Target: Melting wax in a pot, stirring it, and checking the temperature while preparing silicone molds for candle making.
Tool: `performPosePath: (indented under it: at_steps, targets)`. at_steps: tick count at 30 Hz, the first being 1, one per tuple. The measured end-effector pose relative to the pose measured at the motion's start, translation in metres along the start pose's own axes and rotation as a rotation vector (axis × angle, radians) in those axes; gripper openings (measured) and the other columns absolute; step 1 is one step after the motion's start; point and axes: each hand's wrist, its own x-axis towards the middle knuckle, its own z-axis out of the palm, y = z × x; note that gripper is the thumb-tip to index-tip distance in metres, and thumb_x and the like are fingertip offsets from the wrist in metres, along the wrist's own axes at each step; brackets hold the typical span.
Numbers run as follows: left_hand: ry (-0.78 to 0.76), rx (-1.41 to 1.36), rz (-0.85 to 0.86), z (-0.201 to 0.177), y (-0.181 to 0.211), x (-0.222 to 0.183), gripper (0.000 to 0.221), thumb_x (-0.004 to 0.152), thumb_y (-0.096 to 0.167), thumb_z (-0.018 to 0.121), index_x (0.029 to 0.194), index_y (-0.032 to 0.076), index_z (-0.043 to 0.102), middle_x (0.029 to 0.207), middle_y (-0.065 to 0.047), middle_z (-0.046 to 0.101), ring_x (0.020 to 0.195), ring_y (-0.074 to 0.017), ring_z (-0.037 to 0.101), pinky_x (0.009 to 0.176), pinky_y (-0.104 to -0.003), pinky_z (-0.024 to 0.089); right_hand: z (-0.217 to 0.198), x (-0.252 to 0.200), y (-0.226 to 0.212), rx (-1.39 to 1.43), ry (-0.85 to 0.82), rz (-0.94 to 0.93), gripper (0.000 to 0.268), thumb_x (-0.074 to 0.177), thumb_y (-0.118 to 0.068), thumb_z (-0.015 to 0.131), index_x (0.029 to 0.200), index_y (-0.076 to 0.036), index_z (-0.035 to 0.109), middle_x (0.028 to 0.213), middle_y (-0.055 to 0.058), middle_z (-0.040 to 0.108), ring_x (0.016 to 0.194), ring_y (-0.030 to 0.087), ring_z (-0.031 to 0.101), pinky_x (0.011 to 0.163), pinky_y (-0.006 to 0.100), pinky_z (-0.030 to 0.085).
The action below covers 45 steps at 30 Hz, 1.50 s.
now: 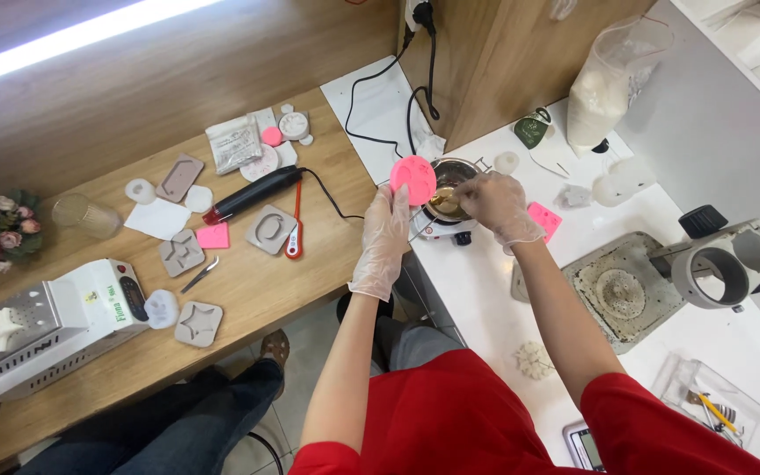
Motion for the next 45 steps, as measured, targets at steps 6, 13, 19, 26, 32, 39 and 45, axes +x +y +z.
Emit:
performPosePath:
  at_steps: [6, 13, 19, 26, 32, 39, 45]
  targets:
    - [0.01, -0.396, 0.181, 0.001, -0.011, -0.002, 0.037, 0.103, 0.041, 0.051, 0.098, 0.007, 0.064, 0.082, -0.01, 0.072, 0.079, -0.0165, 0.063, 0.073, -0.033, 0.049, 0.017, 0.004, 0.015, 0.096, 0.037, 0.024, 0.019, 0.085, -0.027, 0.065, 0.1, -0.031, 0.076, 0.104, 0.004, 0.074, 0.1, 0.031, 0.07, 0.085, 0.047, 0.059]
    - [0.02, -0.353, 0.037, -0.016, 0.018, -0.027, 0.041, 0.104, 0.048, 0.044, 0.093, 0.014, 0.063, 0.084, -0.003, 0.072, 0.089, -0.0152, 0.064, 0.087, -0.032, 0.048, -0.03, -0.009, -0.004, 0.243, -0.026, 0.199, 0.029, 0.088, -0.05, 0.059, 0.108, -0.037, 0.076, 0.099, -0.003, 0.077, 0.099, 0.029, 0.072, 0.09, 0.047, 0.057]
    - [0.039, -0.368, 0.119, -0.023, 0.026, -0.041, 0.046, 0.104, 0.053, 0.042, 0.087, 0.016, 0.063, 0.074, -0.002, 0.066, 0.083, -0.0154, 0.059, 0.081, -0.03, 0.047, -0.072, -0.025, -0.042, 0.452, 0.176, 0.221, 0.025, 0.09, -0.031, 0.063, 0.112, -0.035, 0.074, 0.107, -0.003, 0.072, 0.099, 0.022, 0.07, 0.09, 0.044, 0.057]
    - [-0.026, -0.456, -0.051, -0.032, 0.003, -0.056, 0.05, 0.096, 0.055, 0.055, 0.114, 0.011, 0.07, 0.113, -0.013, 0.072, 0.112, -0.0222, 0.065, 0.098, -0.042, 0.055, -0.139, -0.074, -0.121, 1.338, 0.044, 0.403, 0.051, 0.099, -0.054, 0.049, 0.116, -0.012, 0.073, 0.087, 0.011, 0.076, 0.076, 0.023, 0.073, 0.072, 0.034, 0.057]
    - [-0.01, -0.544, -0.151, -0.066, -0.033, -0.085, 0.049, 0.095, 0.038, 0.057, 0.12, -0.001, 0.071, 0.109, -0.011, 0.059, 0.101, -0.0194, 0.048, 0.085, -0.037, 0.04, -0.109, -0.109, -0.142, 1.667, -0.185, 0.365, 0.042, 0.098, -0.035, 0.059, 0.124, -0.003, 0.07, 0.068, 0.01, 0.061, 0.059, 0.017, 0.057, 0.057, 0.026, 0.044]
    - [0.063, -0.723, -0.394, -0.094, -0.046, -0.099, 0.054, 0.092, 0.031, 0.054, 0.131, -0.004, 0.062, 0.13, -0.013, 0.06, 0.12, -0.0213, 0.052, 0.102, -0.034, 0.038, -0.096, -0.115, -0.159, 1.726, -0.608, 0.218, 0.025, 0.097, -0.027, 0.068, 0.104, -0.003, 0.071, 0.064, 0.004, 0.06, 0.055, 0.011, 0.056, 0.053, 0.022, 0.043]
    - [0.109, -0.631, -0.222, -0.089, -0.104, -0.077, 0.056, 0.103, 0.049, 0.043, 0.088, 0.003, 0.07, 0.079, -0.008, 0.066, 0.075, -0.0153, 0.058, 0.075, -0.028, 0.041, -0.003, -0.116, -0.167, 2.099, -0.787, 0.642, 0.023, 0.09, -0.027, 0.072, 0.102, -0.008, 0.069, 0.095, 0.009, 0.073, 0.072, 0.013, 0.056, 0.063, 0.021, 0.041]
